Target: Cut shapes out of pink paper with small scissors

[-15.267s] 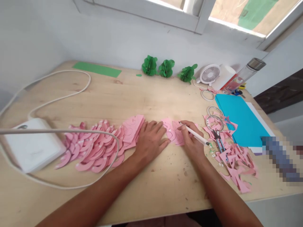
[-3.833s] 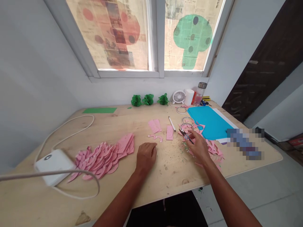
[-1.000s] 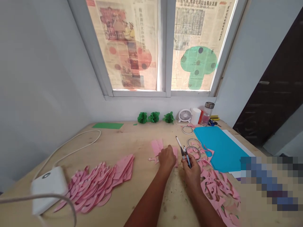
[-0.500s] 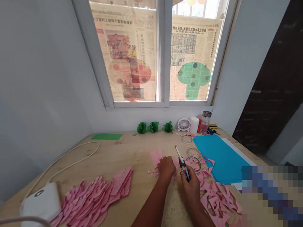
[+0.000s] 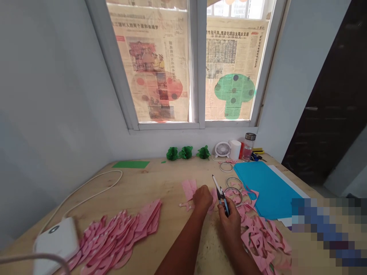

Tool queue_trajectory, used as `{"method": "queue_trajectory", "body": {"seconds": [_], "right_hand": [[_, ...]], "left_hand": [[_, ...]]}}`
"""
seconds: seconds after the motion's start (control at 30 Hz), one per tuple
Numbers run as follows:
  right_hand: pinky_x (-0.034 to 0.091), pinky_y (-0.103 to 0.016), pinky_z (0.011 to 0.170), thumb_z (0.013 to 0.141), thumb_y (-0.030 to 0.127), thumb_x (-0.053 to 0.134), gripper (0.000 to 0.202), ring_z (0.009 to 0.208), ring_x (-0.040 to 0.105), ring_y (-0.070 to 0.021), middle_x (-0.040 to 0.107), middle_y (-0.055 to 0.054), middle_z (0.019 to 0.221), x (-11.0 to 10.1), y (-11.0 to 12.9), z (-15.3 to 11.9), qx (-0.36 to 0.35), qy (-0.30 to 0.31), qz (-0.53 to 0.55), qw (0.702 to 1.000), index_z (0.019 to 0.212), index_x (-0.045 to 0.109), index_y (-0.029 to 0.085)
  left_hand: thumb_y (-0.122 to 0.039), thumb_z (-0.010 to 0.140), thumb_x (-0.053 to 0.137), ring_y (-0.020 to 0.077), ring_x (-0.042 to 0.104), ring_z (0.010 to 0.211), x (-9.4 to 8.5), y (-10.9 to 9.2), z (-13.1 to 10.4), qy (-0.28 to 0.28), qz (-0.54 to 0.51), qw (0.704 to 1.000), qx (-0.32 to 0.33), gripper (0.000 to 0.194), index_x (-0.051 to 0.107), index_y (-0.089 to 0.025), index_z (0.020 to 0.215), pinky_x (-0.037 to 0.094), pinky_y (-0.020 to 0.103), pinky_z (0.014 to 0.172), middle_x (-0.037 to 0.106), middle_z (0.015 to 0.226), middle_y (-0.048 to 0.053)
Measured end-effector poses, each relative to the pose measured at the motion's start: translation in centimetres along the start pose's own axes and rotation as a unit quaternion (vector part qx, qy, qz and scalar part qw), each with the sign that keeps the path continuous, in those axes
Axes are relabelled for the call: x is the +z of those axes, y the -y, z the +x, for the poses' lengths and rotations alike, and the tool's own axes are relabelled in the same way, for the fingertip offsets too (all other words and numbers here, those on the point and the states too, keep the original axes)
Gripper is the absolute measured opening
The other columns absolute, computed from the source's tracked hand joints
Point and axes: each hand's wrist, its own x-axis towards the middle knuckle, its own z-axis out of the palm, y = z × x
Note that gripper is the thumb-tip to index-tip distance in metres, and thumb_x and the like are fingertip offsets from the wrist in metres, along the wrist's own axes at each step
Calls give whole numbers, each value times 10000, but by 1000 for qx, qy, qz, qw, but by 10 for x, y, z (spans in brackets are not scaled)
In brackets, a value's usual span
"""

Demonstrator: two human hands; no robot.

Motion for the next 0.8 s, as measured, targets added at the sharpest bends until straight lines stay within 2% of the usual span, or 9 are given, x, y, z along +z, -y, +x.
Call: {"method": "queue_trajectory", "body": {"seconds": [0.1,0.2,0.23,0.27,0.33,0.4,0.5,0.6,0.8], "right_hand": [[461,-315,669,707,407,560,404,741,613,-236,680,-85,798,-1,0,1,-14,-1,7,1000,993,632,132],[457,-301,660,712,400,554,382,732,607,-221,672,-69,788,-3,1,2,-12,7,8,1000,979,630,138],[455,-298,660,714,395,553,379,733,604,-217,669,-67,795,-3,2,2,-10,10,9,1000,984,625,138],[453,-297,664,717,390,552,377,734,601,-213,666,-66,802,-4,3,2,-9,12,8,1000,987,620,137],[449,-295,670,719,384,552,369,734,593,-209,657,-64,809,-5,4,1,-9,19,5,1000,987,616,138],[443,-290,647,716,387,557,362,706,578,-203,643,-54,780,-5,5,1,-10,18,-2,1000,972,618,139],[420,-271,583,711,400,564,335,631,530,-181,586,-22,677,-5,7,0,-13,9,-15,1000,913,623,140],[381,-243,515,719,408,560,283,560,475,-150,516,8,605,-5,14,-1,-16,1,-9,1000,821,611,149],[303,-209,390,741,385,548,290,440,384,-95,580,-11,672,13,45,-4,13,111,47,993,905,594,150]], "left_hand": [[-92,719,464,258,609,916,-3,3,-3,2,-20,1000,14,259,599,-153,932,426,330,696,653,964,161],[-67,708,459,210,608,875,-11,12,-10,-4,-52,998,39,299,591,-184,950,416,293,687,664,915,94],[-70,699,474,186,610,820,-15,17,-13,-6,-74,996,49,302,590,-191,950,414,272,667,665,855,65],[-70,677,503,169,604,743,-18,23,-17,-12,-152,987,58,289,598,-181,927,410,257,639,654,761,42],[-99,644,551,140,563,612,-26,35,-25,-25,-331,941,70,257,615,-169,883,402,238,581,595,622,-5],[-163,597,620,123,516,542,-32,47,-33,-26,-483,874,49,238,631,-155,835,385,230,520,556,581,-23],[-240,538,682,93,456,489,-36,63,-44,-4,-601,799,4,261,643,-134,774,353,219,474,531,563,-31],[-279,529,698,72,421,460,-37,74,-50,15,-643,765,-8,235,626,-130,696,328,210,456,515,538,-34],[-328,574,683,71,426,458,-34,83,-50,-4,-697,717,-3,229,575,-148,665,330,204,451,499,520,-35]]}}
